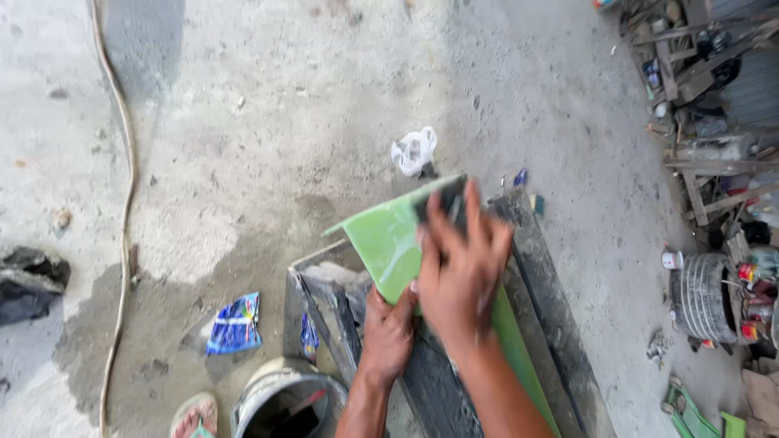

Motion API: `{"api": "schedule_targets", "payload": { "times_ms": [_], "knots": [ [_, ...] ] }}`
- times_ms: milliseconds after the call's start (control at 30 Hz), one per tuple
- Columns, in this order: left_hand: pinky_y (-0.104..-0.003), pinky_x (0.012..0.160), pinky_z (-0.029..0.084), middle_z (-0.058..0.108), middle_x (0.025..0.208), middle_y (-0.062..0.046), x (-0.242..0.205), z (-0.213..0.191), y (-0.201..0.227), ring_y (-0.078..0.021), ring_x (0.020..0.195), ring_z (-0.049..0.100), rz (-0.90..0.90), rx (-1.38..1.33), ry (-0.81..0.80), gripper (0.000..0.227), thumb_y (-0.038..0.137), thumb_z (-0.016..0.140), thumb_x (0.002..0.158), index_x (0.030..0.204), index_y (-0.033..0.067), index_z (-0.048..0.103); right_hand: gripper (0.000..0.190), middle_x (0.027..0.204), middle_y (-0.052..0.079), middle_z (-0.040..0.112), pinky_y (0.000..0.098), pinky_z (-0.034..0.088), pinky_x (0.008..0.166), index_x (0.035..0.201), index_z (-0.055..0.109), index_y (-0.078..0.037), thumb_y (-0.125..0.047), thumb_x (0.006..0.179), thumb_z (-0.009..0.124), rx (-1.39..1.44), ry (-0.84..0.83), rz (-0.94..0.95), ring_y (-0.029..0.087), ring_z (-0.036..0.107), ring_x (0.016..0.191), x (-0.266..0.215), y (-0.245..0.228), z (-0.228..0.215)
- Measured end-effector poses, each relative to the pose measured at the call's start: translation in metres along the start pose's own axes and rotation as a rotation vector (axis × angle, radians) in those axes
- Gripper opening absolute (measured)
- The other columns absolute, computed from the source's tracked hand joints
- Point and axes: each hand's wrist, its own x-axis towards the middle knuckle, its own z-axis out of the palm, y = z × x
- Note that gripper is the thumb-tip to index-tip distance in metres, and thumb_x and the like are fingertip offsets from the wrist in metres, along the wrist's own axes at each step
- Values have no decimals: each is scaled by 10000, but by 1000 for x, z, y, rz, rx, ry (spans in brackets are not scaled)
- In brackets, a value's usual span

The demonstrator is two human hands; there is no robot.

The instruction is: The person sands a green car fender with a sanding block, repeatedly dipping the block into a bucket of water and wiping the surface with their hand. They work along the edges and flat areas of the fender, occasionally rotating it to access different sections.

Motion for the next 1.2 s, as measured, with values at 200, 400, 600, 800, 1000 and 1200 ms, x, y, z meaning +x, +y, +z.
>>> {"api": "schedule_targets", "payload": {
  "times_ms": [200,400,600,800,1000,1200],
  "knots": [
    [-350,920,541,693,1188,-72,2,4,-11,-180,1072,638,-53,-59,-12,375,234,617,919,1237,35,613,331,1422,163,538,399,447,819,1246,707,-104,-226,938,721,65,111,-79,301,424,922,37,40,9],
    [-289,851,514,731,1056,-58,3,4,-7,-137,953,641,-25,-23,8,261,160,629,920,1139,27,678,299,1441,210,499,416,479,903,1207,703,-109,-221,933,659,57,60,-259,351,503,1043,-47,29,-24],
    [-322,878,538,694,1142,-53,1,7,-6,-156,1021,635,-2,-86,2,334,225,625,935,1204,26,634,343,1477,86,494,336,411,838,1259,706,-89,-292,986,657,71,124,-71,248,387,933,9,37,-4],
    [-320,920,523,693,1171,-77,4,5,-15,-176,1048,642,-47,-125,24,363,202,645,907,1224,30,605,307,1494,82,451,383,450,867,1197,738,-99,-254,939,674,20,35,-253,292,424,984,-22,57,-10],
    [-309,870,532,710,1104,-47,0,4,6,-144,984,641,-21,-11,6,334,242,637,908,1167,30,647,321,1492,168,468,393,489,865,1245,680,-127,-183,931,646,35,5,-190,323,465,1060,-54,39,-33],
    [-419,777,566,689,886,-83,2,19,20,-169,832,622,-36,-67,67,187,70,673,882,1062,39,629,309,1398,170,565,406,441,949,1189,718,-101,-216,905,760,238,86,-220,339,545,1020,-6,75,-16]
  ]
}}
